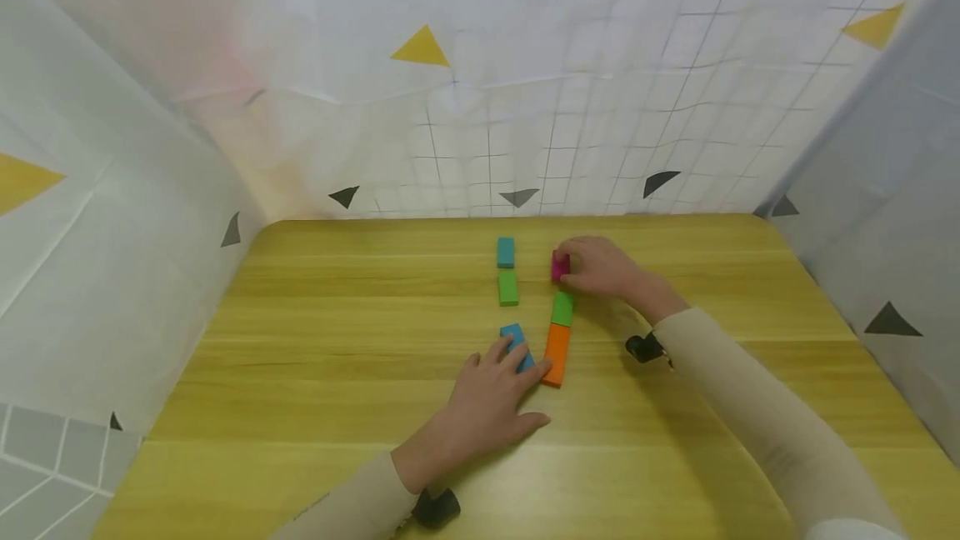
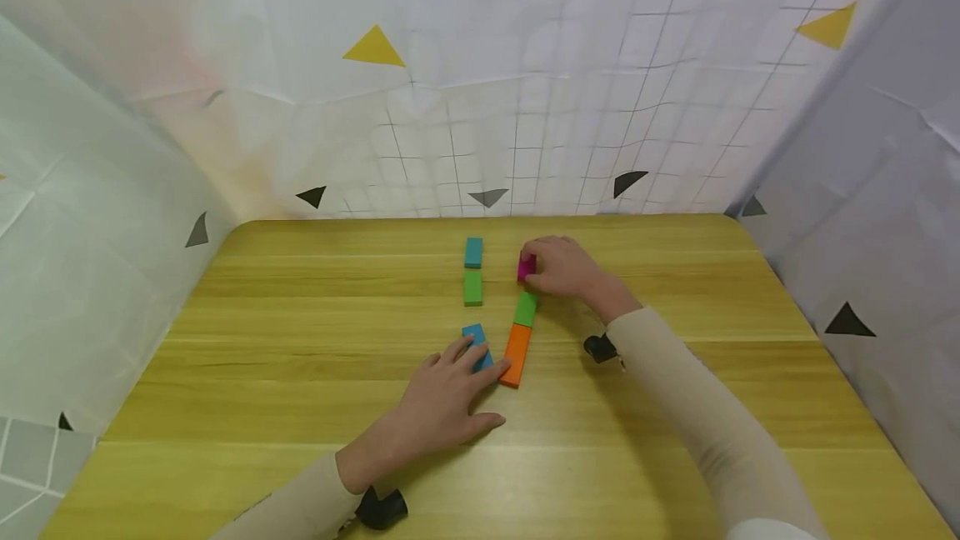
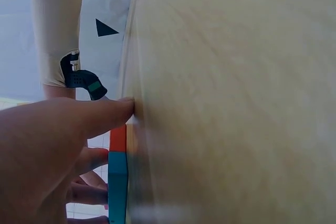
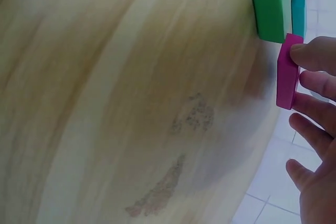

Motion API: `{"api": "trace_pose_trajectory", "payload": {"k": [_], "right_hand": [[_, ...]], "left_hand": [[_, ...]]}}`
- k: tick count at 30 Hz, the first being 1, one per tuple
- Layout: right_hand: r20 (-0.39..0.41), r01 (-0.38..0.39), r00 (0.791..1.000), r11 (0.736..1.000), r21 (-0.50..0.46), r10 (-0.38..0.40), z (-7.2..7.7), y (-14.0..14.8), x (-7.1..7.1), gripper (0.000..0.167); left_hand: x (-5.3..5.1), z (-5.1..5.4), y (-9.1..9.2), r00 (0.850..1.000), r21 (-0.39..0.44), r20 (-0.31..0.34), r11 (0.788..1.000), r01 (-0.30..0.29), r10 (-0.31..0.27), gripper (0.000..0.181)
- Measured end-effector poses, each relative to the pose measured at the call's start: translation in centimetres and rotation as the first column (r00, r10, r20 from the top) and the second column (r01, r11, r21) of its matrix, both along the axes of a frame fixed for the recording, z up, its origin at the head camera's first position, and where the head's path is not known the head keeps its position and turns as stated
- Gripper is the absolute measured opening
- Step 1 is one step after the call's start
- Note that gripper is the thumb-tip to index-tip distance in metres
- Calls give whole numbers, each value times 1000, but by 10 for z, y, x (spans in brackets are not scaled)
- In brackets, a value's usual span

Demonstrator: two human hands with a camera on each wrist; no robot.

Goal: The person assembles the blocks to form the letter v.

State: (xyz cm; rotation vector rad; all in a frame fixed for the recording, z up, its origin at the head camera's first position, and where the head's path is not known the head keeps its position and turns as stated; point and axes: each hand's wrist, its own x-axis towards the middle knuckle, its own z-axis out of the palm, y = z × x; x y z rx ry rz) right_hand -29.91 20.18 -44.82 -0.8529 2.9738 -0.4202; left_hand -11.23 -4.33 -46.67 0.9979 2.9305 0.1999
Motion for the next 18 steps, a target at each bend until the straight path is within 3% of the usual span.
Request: {"api": "trace_pose_trajectory", "payload": {"k": [18], "right_hand": [[1, 2, 1000, 1000, -15, -2, -4, 4, 9, 25]], "left_hand": [[1, 0, 0, 1000, 6, -6, 1000, -1, 1, 69]]}}
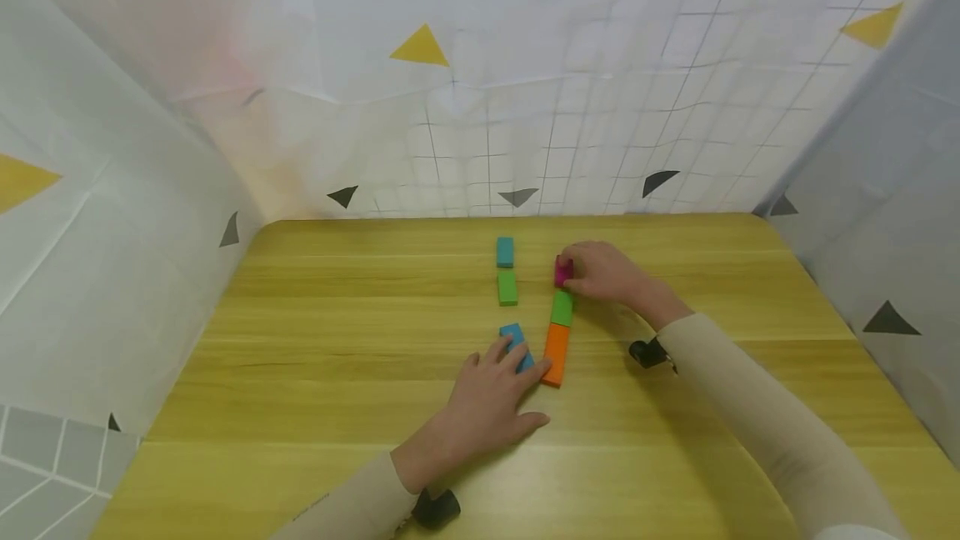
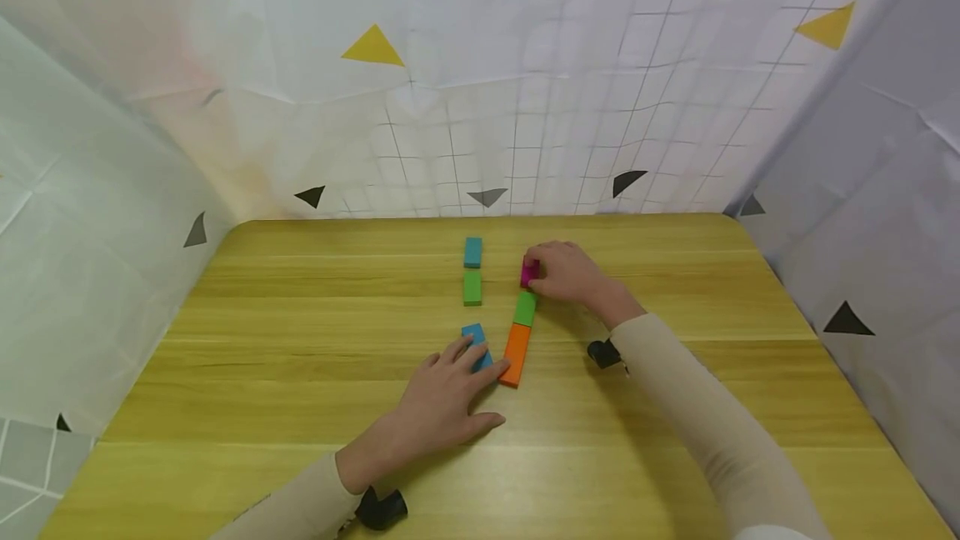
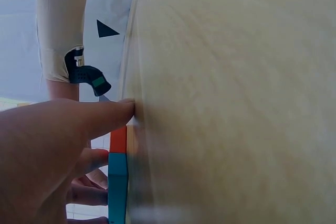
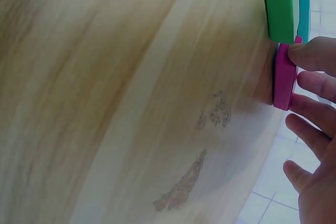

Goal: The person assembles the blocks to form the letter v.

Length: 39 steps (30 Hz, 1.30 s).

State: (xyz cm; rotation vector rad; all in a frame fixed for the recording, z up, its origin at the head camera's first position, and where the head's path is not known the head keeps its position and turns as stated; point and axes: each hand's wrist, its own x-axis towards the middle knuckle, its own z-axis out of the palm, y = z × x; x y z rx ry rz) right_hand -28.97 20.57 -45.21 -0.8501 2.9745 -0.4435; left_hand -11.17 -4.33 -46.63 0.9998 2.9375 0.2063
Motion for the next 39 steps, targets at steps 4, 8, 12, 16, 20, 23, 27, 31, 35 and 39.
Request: {"api": "trace_pose_trajectory", "payload": {"k": [4, 8, 12, 16, 20, 23, 27, 31, 35, 39], "right_hand": [[-10, -7, 1000, 1000, -5, 7, -2, 2, 1, 25], [-20, -11, 1000, 1000, 7, 11, -2, 3, 4, 24], [-18, -9, 1000, 1000, 18, 10, -1, 3, 5, 23], [-10, 0, 1000, 1000, 17, 0, -1, 3, 7, 24], [-14, 3, 1000, 1000, 6, -3, -1, 5, 8, 21], [-32, -13, 999, 1000, -4, 13, -2, 6, 9, 14], [-42, -34, 999, 999, -19, 33, -2, 6, 9, 13], [-20, -29, 999, 999, -32, 28, -2, 7, 10, 17], [-4, -11, 1000, 999, -37, 11, -5, 7, 10, 16], [-4, -7, 1000, 999, -51, 7, -7, 8, 10, 18]], "left_hand": [[0, 0, 0, 1000, -3, 7, 1000, -1, 1, 69], [1, 1, 0, 1000, -2, 16, 1000, -4, 4, 69], [1, 2, 0, 1000, 0, 26, 1000, -9, 9, 69], [1, 2, 0, 999, 2, 31, 1000, -9, 9, 69], [1, 2, 1, 999, 8, 35, 1000, -5, 4, 68], [1, 2, 0, 999, 10, 35, 1000, -1, 0, 69], [0, 2, 0, 999, 8, 33, 1000, -1, 1, 69], [0, 1, 0, 999, 7, 37, 1000, -3, 2, 69], [0, 1, 0, 999, 0, 37, 1000, -6, 6, 70], [0, 1, 0, 999, -3, 31, 1000, -9, 9, 70]]}}
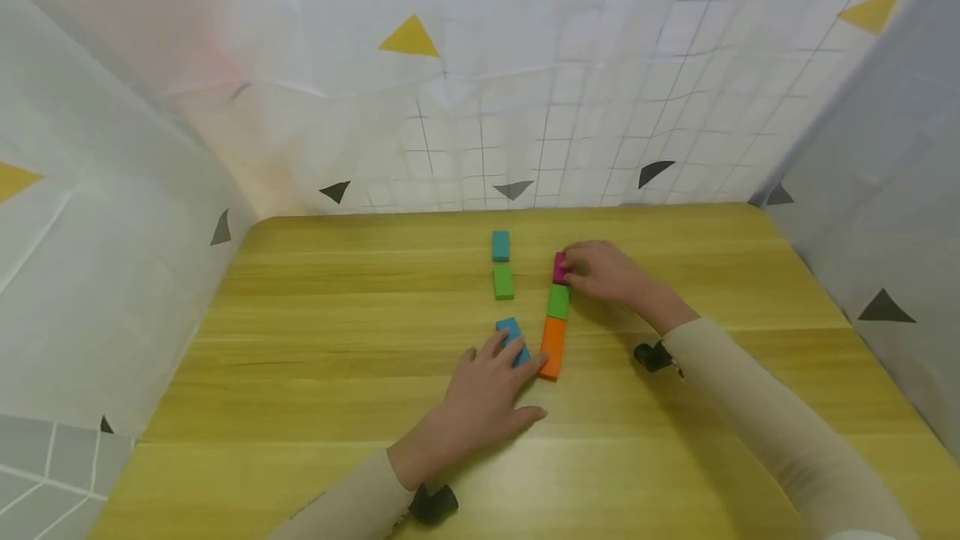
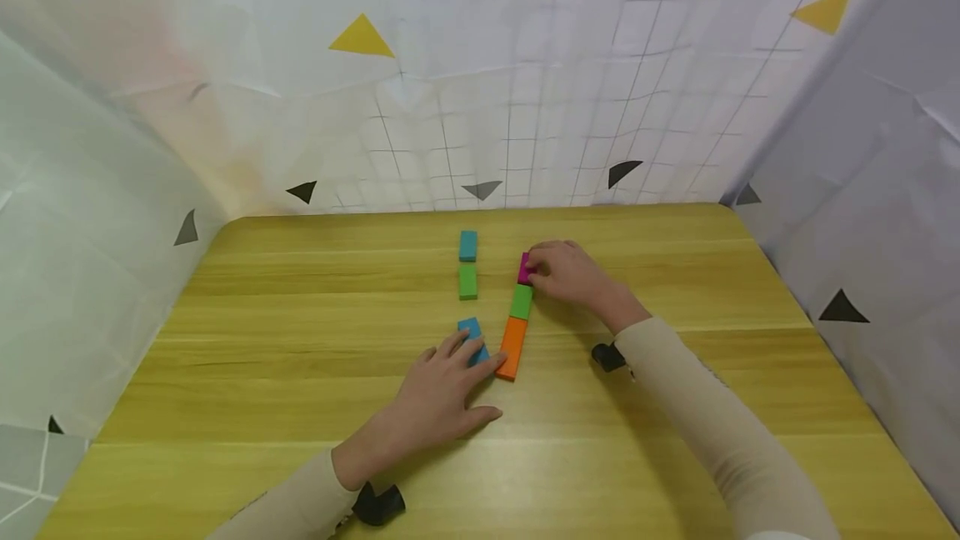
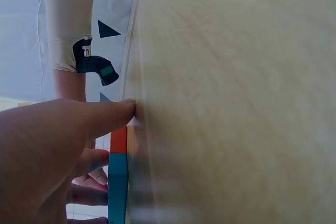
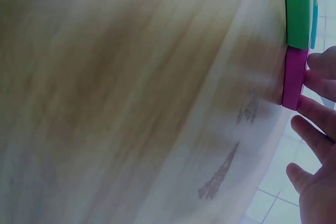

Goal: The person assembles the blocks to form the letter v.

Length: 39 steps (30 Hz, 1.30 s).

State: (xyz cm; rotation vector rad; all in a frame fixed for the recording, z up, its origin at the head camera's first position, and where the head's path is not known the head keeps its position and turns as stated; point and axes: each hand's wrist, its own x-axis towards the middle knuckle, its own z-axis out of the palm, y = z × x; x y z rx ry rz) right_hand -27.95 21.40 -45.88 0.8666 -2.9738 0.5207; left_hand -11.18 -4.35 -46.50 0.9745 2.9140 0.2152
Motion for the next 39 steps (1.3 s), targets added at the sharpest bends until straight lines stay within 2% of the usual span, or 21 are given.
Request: {"api": "trace_pose_trajectory", "payload": {"k": [11, 23, 34, 39], "right_hand": [[-5, -3, 1000, 1000, -27, 3, -3, 1, 1, 21], [-58, -36, 998, 998, -44, 33, -1, -2, 8, 16], [-37, -14, 999, 999, -41, 13, 1, -3, 10, 17], [-48, -18, 999, 999, -37, 16, 1, -3, 10, 18]], "left_hand": [[0, 1, 0, 1000, -5, 16, 1000, -2, 2, 70], [0, -1, -1, 1000, 0, -12, 1000, 0, 0, 70], [0, 1, 0, 1000, -1, 5, 1000, 2, -2, 69], [0, 1, 0, 1000, 2, -9, 1000, 0, 0, 70]]}}
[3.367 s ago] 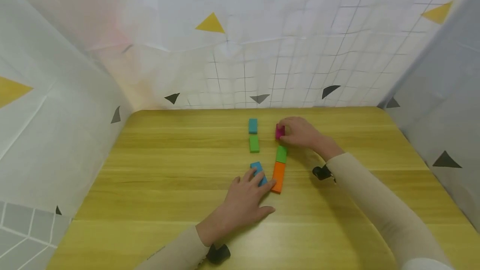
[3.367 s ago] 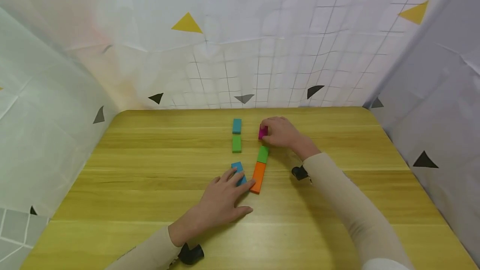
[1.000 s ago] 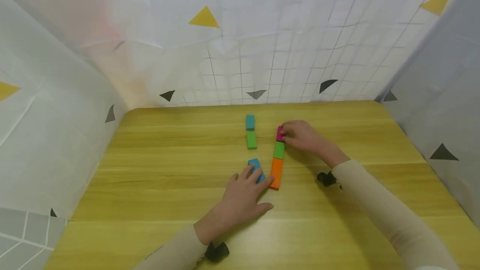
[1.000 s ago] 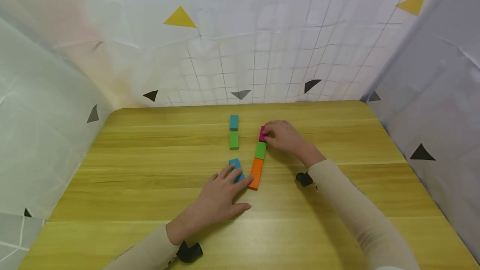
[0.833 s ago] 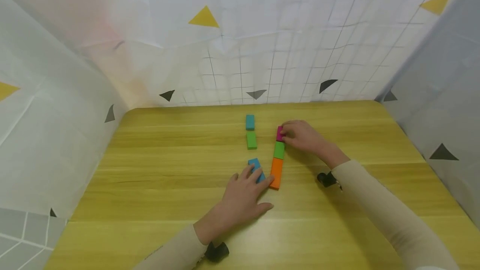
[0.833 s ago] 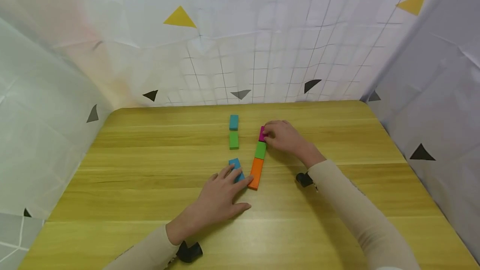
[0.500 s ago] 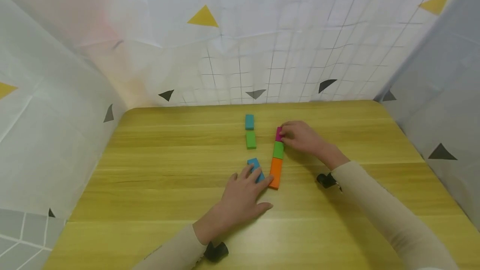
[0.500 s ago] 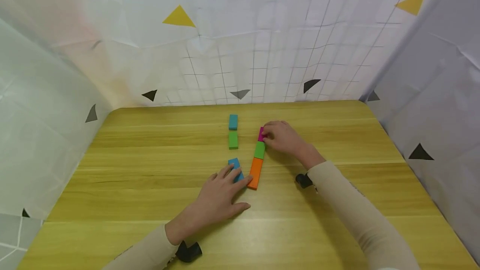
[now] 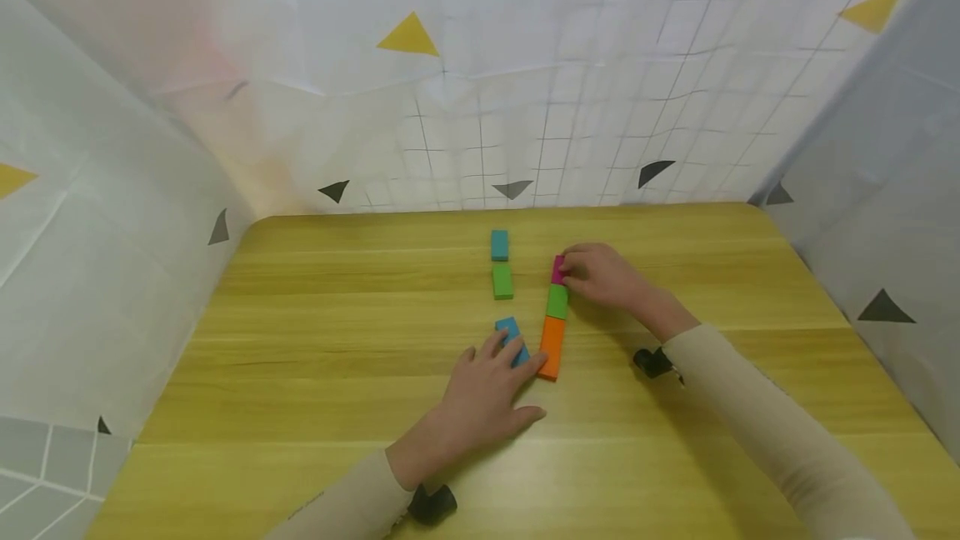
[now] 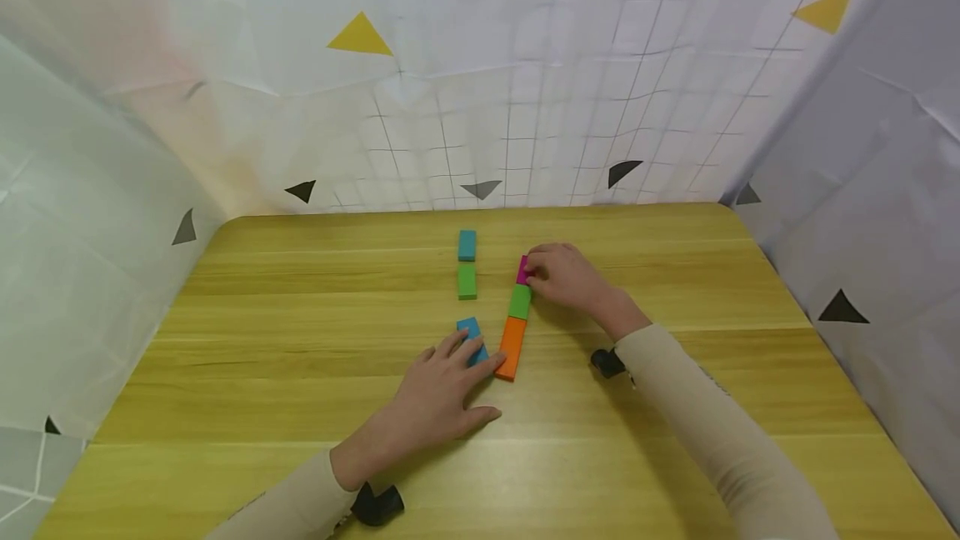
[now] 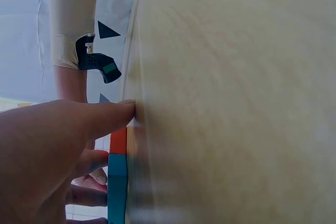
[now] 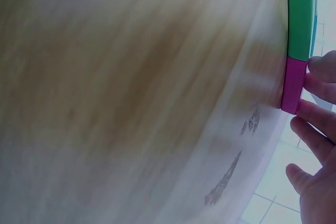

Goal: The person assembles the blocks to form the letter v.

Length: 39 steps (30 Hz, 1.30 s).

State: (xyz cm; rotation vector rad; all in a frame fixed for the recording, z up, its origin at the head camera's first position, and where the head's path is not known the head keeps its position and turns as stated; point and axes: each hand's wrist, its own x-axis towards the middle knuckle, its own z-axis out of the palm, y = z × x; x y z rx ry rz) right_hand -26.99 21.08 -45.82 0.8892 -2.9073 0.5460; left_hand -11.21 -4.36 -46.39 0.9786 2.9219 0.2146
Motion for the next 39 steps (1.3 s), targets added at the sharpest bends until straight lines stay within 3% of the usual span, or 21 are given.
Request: {"api": "trace_pose_trajectory", "payload": {"k": [16, 30, 39], "right_hand": [[16, 16, 1000, 1000, 21, -17, 2, 1, 2, 19], [27, 33, 999, 996, 77, -35, 5, -3, 0, 19], [6, 29, 1000, 995, 92, -29, 5, -2, 1, 17]], "left_hand": [[-3, -3, 2, 998, 9, -63, 1000, 22, -22, 67], [-8, -1, 4, 997, -4, -80, 1000, 6, -7, 63], [-12, 0, 5, 995, 37, -98, 999, -1, 5, 64]]}}
